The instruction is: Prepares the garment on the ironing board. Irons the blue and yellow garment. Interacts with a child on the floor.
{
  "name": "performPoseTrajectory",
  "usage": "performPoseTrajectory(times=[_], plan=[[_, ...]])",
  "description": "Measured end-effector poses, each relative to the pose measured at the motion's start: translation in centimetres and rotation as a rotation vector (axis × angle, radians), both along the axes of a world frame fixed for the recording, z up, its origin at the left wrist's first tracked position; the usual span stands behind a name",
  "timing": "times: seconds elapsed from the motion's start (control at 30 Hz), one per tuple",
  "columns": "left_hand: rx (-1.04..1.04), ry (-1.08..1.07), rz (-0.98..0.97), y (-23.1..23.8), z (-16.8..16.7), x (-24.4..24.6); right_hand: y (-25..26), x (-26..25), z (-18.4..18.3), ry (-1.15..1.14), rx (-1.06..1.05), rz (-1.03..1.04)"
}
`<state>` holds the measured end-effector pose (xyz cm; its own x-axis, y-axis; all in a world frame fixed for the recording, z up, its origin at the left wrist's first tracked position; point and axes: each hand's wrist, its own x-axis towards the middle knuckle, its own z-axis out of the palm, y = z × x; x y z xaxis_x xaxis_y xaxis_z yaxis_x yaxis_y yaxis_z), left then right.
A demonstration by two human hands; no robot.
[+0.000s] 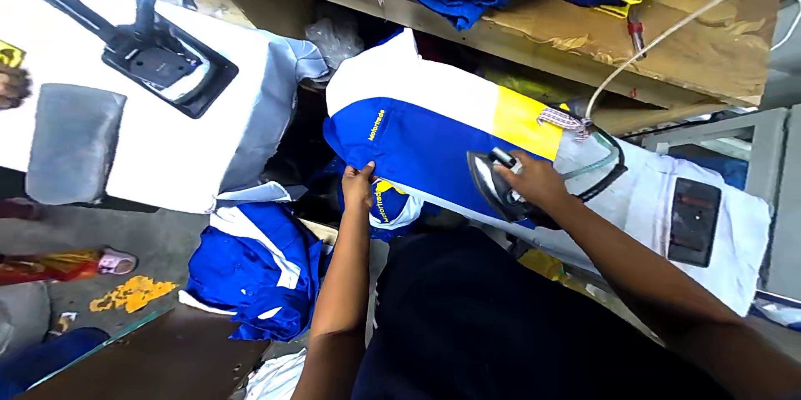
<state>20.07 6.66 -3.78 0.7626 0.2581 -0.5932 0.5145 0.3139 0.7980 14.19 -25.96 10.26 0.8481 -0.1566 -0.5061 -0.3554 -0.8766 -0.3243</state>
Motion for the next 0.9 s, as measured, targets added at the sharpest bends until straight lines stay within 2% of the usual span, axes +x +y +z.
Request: performPoseTrajectory(times=[0.13, 0.4, 0.47, 0.7, 0.9], plan=[[-0.019, -0.014, 0.028, 0.0, -0.5, 0.0, -2.8, 2.6, -0.3, -0.042, -0.027, -0.118], [-0.013, -0.054, 0.077, -0.5, -0.7, -0.2, -1.3, 12.9, -0.1, -0.153, 0.058, -0.19], [-0.012, -0.05, 0.089, -0.7, -0.7, -0.4, -1.6, 12.8, -0.1, -0.159, 0.058, -0.203], [-0.006, -0.048, 0.145, -1.3, -0.6, -0.7, -3.3, 7.0, -0.6, -0.104, 0.001, -0.25], [0.004, -0.059, 0.147, -1.5, -0.5, -0.7, -0.5, 13.0, 0.1, -0.136, 0.028, -0.093]])
